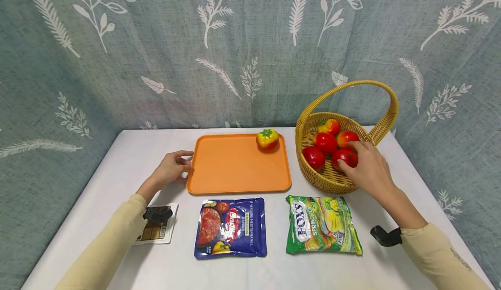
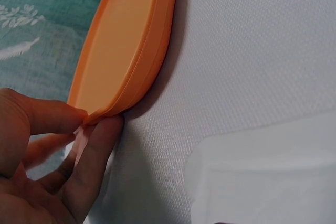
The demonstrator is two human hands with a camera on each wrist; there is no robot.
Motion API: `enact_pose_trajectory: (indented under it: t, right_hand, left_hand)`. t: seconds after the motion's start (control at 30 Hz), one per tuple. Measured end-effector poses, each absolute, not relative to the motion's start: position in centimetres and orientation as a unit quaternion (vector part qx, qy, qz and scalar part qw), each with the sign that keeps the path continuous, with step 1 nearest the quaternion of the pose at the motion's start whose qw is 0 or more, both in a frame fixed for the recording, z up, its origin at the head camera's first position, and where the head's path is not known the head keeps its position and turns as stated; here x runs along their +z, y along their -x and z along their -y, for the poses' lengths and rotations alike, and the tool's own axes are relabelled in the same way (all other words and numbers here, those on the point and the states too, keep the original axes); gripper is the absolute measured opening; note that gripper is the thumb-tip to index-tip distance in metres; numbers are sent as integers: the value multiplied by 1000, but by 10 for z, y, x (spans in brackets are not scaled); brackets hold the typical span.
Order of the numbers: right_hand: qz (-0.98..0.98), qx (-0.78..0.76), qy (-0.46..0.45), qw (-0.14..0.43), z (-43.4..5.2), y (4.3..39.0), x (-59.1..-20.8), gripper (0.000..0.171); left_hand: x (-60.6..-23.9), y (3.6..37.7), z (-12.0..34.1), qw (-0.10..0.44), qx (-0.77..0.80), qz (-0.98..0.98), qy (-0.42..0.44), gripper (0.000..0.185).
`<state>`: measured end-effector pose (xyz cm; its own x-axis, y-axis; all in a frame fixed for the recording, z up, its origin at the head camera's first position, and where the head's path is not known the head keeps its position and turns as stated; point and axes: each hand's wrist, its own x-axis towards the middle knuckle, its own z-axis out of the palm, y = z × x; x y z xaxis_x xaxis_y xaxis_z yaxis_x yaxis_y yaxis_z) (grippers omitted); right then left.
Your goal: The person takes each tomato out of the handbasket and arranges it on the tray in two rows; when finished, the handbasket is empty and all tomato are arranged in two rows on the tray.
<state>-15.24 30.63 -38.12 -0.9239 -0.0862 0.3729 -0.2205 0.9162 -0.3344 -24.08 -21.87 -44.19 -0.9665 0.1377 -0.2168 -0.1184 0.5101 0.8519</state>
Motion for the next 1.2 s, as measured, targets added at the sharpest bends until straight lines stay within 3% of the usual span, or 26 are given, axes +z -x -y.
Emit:
enact_pose_trajectory:
  t: [0.5, 1.2]
  right_hand:
    - [976, 178, -47, 119, -321, 179, -402, 60]
    - [976, 167, -75, 114, -320, 179, -406, 62]
  left_hand:
    - [-443, 240, 219, 126, 495, -860, -3, 57]
    - [-444, 242, 217, 121, 483, -867, 2, 57]
